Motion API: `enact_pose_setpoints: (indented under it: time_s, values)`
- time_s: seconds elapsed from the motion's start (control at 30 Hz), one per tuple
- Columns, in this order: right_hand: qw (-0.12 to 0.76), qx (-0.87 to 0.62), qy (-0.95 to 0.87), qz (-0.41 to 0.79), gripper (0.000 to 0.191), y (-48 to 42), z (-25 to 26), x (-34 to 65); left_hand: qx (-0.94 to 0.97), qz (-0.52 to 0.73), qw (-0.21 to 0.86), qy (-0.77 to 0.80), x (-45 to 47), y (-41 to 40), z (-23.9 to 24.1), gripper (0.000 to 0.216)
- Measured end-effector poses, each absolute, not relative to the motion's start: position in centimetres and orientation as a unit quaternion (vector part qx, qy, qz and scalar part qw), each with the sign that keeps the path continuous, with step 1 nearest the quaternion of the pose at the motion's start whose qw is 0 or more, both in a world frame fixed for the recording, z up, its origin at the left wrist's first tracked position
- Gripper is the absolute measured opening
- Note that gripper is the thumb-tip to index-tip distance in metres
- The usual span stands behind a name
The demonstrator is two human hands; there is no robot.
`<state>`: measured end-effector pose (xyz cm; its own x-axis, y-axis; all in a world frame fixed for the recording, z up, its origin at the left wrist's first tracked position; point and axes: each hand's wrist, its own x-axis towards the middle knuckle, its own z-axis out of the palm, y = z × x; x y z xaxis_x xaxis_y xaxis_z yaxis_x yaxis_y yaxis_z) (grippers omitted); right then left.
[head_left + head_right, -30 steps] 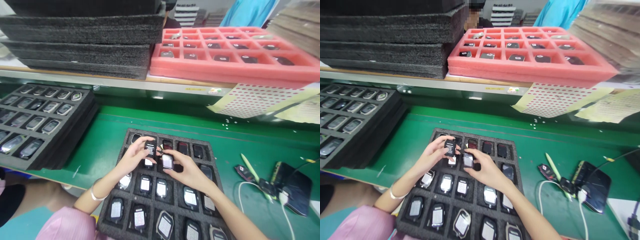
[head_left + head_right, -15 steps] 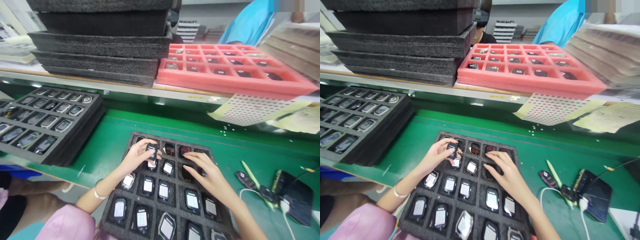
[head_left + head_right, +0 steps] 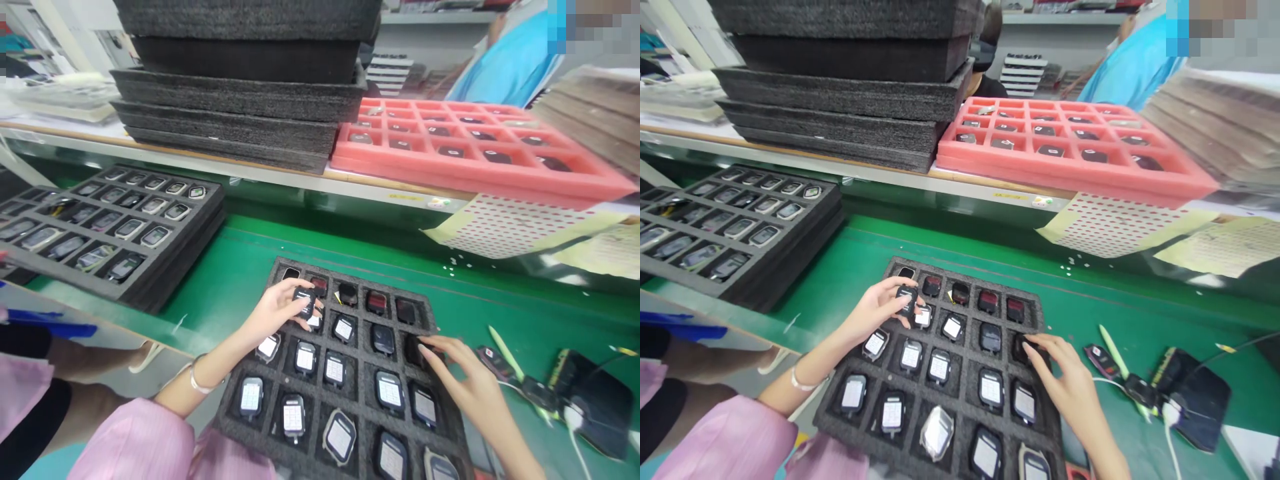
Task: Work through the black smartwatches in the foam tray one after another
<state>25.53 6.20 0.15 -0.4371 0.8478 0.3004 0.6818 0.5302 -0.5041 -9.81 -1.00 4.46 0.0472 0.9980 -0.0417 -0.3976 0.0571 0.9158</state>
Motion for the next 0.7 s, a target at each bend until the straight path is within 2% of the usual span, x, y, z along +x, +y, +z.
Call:
enact_pose_setpoints:
  time_s: [0.13, 0.23, 0.4, 0.57, 0.7]
  values:
    - [0.268, -0.463, -0.836, 0.124, 0.032, 6.6, -0.4, 25.1, 0.425, 0.553, 0.593, 0.403, -10.4, -1.8, 3.9, 0.056]
    - [0.246, -0.452, -0.852, 0.098, 0.037, 6.9, -0.7, 24.7, 0.509, 0.506, 0.521, 0.463, -11.7, -2.3, 2.8, 0.068]
    - [0.214, -0.461, -0.857, 0.085, 0.048, 6.5, -1.1, 23.7, 0.702, 0.33, 0.25, 0.579, -15.1, -2.8, 1.4, 0.049]
    - [0.217, -0.459, -0.852, 0.127, 0.048, 5.7, -0.7, 23.9, 0.777, 0.207, 0.161, 0.572, -16.2, -2.7, 2.6, 0.066]
    - [0.248, -0.454, -0.841, 0.16, 0.038, 4.8, -0.1, 24.0, 0.813, 0.185, 0.115, 0.54, -12.4, -1.4, 5.0, 0.04]
